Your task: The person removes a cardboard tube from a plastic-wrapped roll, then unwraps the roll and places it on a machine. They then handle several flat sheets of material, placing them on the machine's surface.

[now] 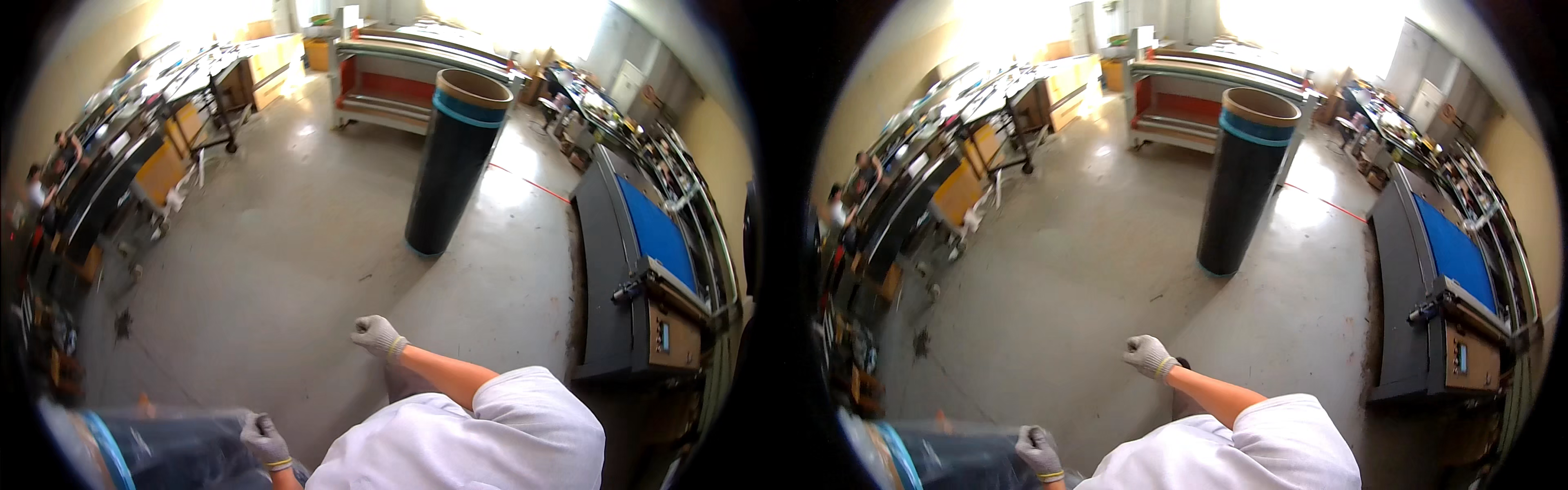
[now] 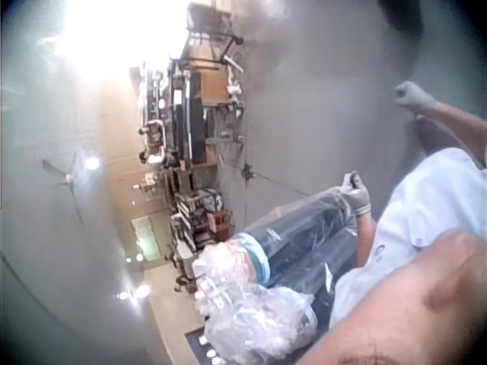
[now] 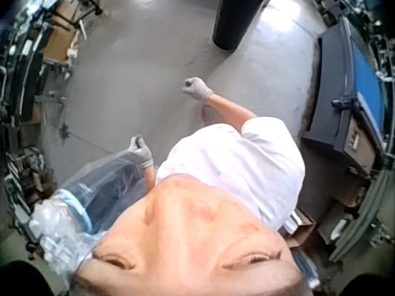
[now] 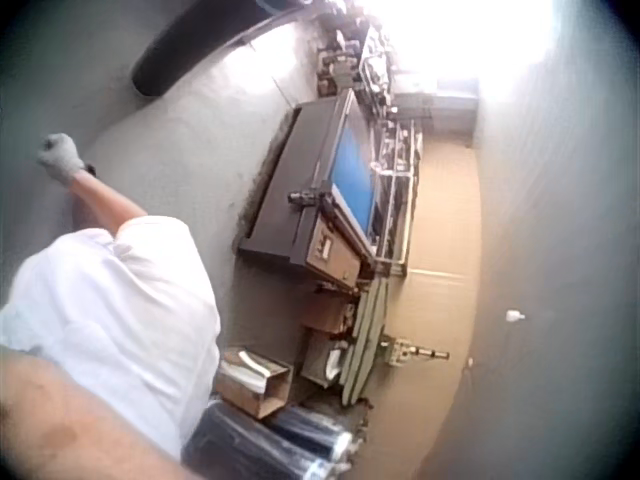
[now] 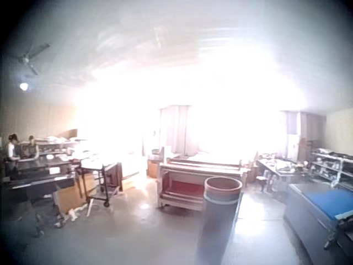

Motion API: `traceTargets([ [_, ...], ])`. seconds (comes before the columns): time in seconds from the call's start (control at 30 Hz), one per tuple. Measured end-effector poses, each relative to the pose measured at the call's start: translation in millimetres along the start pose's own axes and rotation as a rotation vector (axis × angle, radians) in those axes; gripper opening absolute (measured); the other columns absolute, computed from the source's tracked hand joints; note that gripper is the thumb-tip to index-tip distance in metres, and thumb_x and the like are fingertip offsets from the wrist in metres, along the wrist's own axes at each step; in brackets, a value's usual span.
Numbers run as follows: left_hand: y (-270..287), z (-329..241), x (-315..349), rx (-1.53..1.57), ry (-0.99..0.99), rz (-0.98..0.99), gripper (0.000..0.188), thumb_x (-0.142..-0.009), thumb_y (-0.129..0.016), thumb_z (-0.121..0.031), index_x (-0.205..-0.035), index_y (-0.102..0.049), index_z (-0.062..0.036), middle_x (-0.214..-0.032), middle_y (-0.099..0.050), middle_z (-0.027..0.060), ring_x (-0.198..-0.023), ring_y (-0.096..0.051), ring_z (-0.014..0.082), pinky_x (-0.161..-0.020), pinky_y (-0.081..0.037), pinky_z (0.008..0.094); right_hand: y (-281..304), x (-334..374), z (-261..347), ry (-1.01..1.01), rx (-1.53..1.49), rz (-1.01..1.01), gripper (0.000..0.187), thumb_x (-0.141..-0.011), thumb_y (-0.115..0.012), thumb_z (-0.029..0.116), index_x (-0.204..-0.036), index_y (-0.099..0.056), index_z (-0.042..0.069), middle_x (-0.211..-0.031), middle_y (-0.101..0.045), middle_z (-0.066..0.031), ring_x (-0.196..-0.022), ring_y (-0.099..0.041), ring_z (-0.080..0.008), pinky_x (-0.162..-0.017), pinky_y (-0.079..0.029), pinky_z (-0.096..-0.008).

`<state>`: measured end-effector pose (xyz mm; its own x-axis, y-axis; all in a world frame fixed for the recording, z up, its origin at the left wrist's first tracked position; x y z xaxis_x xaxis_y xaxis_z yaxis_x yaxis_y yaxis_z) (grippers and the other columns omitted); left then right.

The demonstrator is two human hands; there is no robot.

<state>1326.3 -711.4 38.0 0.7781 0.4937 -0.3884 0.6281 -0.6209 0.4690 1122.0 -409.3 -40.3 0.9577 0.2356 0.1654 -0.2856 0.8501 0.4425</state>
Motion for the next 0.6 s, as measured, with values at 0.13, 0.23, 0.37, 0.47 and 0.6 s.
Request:
traceTargets([
  [0.13,-132.3,-31.6,-63.4,0.004,-0.118,0.324,0.047,-0.092,-0.066,-0.024,-0.061,-0.041,0.0004,-0.054,-0.029,0.0141,-0.05,-0.024,0.0221,-0.046,-0.028,0.0368,100.3,-30.5,-66.6,-0.103,-0.075,-0.163,0.036,-0.078,-0.068,0.028,-0.069,-0.047,-0.001,-0.06,-0.041,-0.0104,-0.057,-0.039,-0.017,-0.053,-0.038,-0.0376],
  [0.23,-231.3,-63.3,-109.6,-0.046,-0.107,0.466,0.045,-0.091,-0.068,-0.023,-0.062,-0.042,0.0005,-0.055,-0.031,0.0148,-0.052,-0.025,0.0232,-0.046,-0.029,0.0367,189.7,-69.4,-116.7,-0.153,-0.015,-0.28,0.035,-0.079,-0.069,0.032,-0.077,-0.059,-0.001,-0.066,-0.056,-0.0183,-0.061,-0.055,-0.0241,-0.062,-0.047,-0.0399],
  [0.37,-362.2,-128.0,-163.6,-0.006,-0.149,0.588,0.034,-0.087,-0.07,-0.02,-0.068,-0.052,0.0014,-0.059,-0.046,0.0198,-0.05,-0.043,0.0327,-0.05,-0.038,0.0396,344.6,-119.4,-134.4,-0.115,0.038,-0.51,0.031,-0.082,-0.069,0.032,-0.083,-0.065,0.001,-0.075,-0.064,-0.0176,-0.071,-0.063,-0.0279,-0.069,-0.051,-0.0377],
  [0.47,-459.2,-171.1,-195.5,-0.003,-0.283,0.711,0.021,-0.084,-0.07,-0.02,-0.077,-0.062,-0.0017,-0.073,-0.061,0.0179,-0.066,-0.06,0.0363,-0.059,-0.049,0.0409,477.9,-165.3,-105.0,0.069,0.364,-0.778,0.027,-0.081,-0.068,0.027,-0.092,-0.067,0.003,-0.078,-0.064,-0.0203,-0.076,-0.065,-0.0342,-0.071,-0.052,-0.0411],
  [0.6,-544.3,-198.9,-234.3,0.043,-0.334,0.806,0.016,-0.083,-0.07,-0.02,-0.085,-0.068,-0.0044,-0.084,-0.067,0.0153,-0.079,-0.065,0.0359,-0.069,-0.053,0.041,622.6,-237.5,-61.1,0.283,0.881,-1.009,0.068,-0.079,-0.073,0.028,-0.139,-0.046,0.011,-0.134,-0.051,-0.0199,-0.121,-0.051,-0.0396,-0.101,-0.043,-0.0474],
])
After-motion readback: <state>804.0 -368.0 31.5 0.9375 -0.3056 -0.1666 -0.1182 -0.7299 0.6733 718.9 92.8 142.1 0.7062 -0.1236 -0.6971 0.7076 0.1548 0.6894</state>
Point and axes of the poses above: each hand's wrist, its own x-axis away from the middle knuckle, its own y-axis out of the back of the hand, z = x × y, the point moved 9 cm from there along -x, towards the middle knuckle
